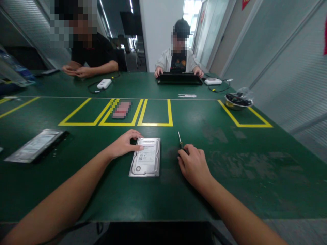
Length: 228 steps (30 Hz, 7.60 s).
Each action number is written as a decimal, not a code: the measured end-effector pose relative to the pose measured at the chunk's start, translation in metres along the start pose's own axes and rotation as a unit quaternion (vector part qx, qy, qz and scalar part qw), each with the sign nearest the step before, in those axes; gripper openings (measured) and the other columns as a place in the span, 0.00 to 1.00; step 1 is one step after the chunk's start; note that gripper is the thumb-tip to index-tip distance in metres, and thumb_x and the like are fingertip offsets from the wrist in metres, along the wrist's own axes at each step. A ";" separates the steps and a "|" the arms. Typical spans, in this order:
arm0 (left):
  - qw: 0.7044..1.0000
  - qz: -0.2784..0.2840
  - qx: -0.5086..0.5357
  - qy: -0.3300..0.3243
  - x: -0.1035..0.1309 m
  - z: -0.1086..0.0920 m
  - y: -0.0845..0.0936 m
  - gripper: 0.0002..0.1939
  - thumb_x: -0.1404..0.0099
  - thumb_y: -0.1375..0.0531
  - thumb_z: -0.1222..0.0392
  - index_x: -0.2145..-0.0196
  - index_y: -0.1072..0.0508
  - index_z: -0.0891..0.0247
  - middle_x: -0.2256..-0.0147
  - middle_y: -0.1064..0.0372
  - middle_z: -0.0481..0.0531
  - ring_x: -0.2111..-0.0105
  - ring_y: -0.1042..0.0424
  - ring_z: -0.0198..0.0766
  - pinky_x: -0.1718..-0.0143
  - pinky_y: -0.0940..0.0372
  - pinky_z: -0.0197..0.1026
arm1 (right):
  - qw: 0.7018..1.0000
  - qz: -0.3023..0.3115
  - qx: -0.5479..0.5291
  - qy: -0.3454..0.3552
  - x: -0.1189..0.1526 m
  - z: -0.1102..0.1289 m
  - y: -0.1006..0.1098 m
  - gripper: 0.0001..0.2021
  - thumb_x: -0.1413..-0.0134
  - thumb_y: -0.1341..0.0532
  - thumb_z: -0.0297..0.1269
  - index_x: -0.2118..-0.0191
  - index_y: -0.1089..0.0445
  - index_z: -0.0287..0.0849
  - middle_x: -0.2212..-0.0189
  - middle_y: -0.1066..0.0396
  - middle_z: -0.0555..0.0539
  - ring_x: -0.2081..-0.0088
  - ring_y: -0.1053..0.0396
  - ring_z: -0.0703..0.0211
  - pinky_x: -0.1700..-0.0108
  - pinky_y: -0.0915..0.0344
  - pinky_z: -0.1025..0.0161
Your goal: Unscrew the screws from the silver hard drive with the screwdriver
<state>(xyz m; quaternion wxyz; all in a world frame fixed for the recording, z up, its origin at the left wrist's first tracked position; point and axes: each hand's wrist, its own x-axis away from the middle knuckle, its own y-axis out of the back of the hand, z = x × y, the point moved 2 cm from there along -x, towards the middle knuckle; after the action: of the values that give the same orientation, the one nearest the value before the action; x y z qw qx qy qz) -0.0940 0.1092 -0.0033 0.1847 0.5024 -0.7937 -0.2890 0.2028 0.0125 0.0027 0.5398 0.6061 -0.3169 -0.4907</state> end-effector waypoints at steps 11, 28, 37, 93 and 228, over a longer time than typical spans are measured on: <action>0.999 -0.025 0.041 0.010 -0.001 0.008 0.004 0.27 0.50 0.30 0.46 0.56 0.24 0.64 0.55 0.34 0.55 0.56 0.32 0.43 0.51 0.36 0.48 | 0.976 -0.020 -0.149 0.156 -0.008 0.065 0.021 0.28 0.39 0.42 0.48 0.39 0.38 0.34 0.38 0.40 0.30 0.37 0.42 0.40 0.40 0.40 0.43; 0.996 -0.025 0.085 0.033 0.007 0.010 0.012 0.29 0.47 0.31 0.50 0.50 0.30 0.64 0.55 0.29 0.57 0.55 0.30 0.43 0.50 0.35 0.49 | 0.957 0.033 -0.175 0.230 -0.019 0.079 -0.024 0.34 0.40 0.41 0.47 0.35 0.42 0.29 0.35 0.43 0.31 0.32 0.49 0.40 0.31 0.52 0.41; 0.988 -0.113 -0.102 0.036 0.047 0.014 0.043 0.19 0.37 0.41 0.45 0.56 0.26 0.61 0.58 0.25 0.54 0.59 0.28 0.44 0.59 0.33 0.44 | 0.957 0.032 -0.188 0.220 -0.017 0.082 -0.025 0.34 0.40 0.41 0.47 0.35 0.42 0.28 0.35 0.43 0.30 0.32 0.50 0.40 0.31 0.52 0.41; 0.764 -0.038 -0.491 0.417 0.150 0.079 0.139 0.22 0.34 0.56 0.56 0.64 0.23 0.68 0.59 0.26 0.72 0.62 0.25 0.59 0.68 0.33 0.48 | 0.955 0.033 -0.170 0.241 -0.018 0.078 -0.029 0.34 0.39 0.44 0.47 0.34 0.44 0.29 0.34 0.44 0.33 0.31 0.52 0.40 0.30 0.54 0.43; 0.994 0.090 -0.061 0.005 -0.068 -0.052 -0.031 0.07 0.43 0.39 0.64 0.66 0.22 0.66 0.70 0.24 0.51 0.71 0.28 0.35 0.70 0.36 0.36 | 0.950 0.039 -0.168 0.262 -0.018 0.071 -0.023 0.34 0.39 0.44 0.50 0.35 0.43 0.31 0.36 0.42 0.33 0.33 0.49 0.41 0.31 0.54 0.44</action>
<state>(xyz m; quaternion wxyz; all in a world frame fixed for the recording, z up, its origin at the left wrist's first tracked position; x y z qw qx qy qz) -0.0133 0.1468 0.0165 0.2436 0.4183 -0.8158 -0.3165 0.1274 0.0098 -0.0101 0.7162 0.6013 -0.1007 -0.3396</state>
